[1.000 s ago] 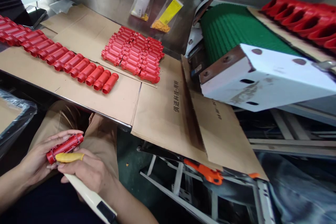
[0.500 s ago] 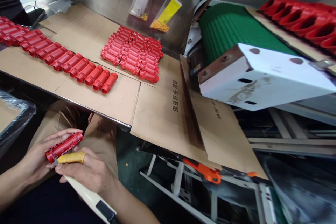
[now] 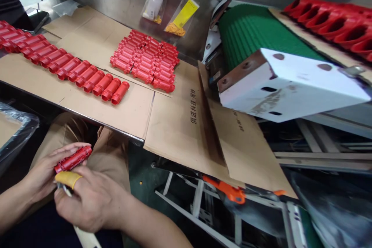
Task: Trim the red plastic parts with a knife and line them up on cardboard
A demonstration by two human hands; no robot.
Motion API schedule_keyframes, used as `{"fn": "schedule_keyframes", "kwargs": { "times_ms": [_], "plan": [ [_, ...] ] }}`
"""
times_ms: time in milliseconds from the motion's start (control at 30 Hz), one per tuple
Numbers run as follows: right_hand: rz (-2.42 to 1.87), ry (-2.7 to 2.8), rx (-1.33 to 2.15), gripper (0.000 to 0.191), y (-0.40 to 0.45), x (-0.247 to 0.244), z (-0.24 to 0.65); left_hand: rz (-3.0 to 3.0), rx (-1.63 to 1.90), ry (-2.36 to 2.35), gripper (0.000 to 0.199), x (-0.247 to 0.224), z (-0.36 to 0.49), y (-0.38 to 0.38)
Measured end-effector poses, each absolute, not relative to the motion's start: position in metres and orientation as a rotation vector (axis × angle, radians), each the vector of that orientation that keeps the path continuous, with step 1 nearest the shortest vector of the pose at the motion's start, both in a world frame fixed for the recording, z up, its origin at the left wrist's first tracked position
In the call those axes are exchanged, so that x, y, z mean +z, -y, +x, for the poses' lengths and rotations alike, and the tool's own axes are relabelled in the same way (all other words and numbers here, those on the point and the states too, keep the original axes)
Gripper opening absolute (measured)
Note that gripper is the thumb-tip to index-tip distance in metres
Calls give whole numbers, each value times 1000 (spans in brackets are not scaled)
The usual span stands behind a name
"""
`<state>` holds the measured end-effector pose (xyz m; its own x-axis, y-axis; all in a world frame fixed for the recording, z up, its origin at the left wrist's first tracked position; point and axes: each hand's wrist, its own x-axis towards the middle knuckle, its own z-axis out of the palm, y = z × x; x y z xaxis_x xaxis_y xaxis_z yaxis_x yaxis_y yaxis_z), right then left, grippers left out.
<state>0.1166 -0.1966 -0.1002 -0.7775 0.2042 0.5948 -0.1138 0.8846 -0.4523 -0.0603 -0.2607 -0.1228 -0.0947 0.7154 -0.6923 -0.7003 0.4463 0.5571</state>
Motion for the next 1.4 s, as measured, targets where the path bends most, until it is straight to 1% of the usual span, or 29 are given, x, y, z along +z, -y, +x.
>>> {"fn": "schedule_keyframes", "kwargs": {
  "times_ms": [67,133,200,267,300,333,433,533,733,867,1033,1400],
  "plan": [
    [27,2336,1004,18,197,-94,122,50,1212,-1129,40,-126,-60,261],
    [68,2156,1402,17,199,-92,126,86,1241,-1109,40,-126,-60,262],
    [-86,1921,1556,12,203,-97,129,113,1289,-1138,45,-124,-60,263],
    [-357,1793,1459,7,207,-105,130,147,1367,-1194,51,-120,-61,264],
    [-463,1787,1367,7,208,-110,130,180,1421,-1221,52,-118,-61,264],
    [-533,1803,1266,13,209,-114,129,222,1483,-1244,51,-117,-61,264],
    [-580,1844,1021,29,211,-122,126,364,1653,-1314,43,-116,-60,267],
    [-537,1859,930,33,211,-123,122,488,1699,-1401,34,-119,-61,273],
    [-509,1887,920,39,211,-122,121,608,1683,-1478,27,-127,-64,283],
    [-523,1899,914,34,211,-122,122,613,1719,-1489,29,-127,-63,283],
    [-528,1890,926,30,212,-122,122,616,1671,-1503,29,-126,-65,284],
    [-557,1852,1014,30,217,-118,124,438,1731,-1391,31,-122,-60,280]
  ]
}}
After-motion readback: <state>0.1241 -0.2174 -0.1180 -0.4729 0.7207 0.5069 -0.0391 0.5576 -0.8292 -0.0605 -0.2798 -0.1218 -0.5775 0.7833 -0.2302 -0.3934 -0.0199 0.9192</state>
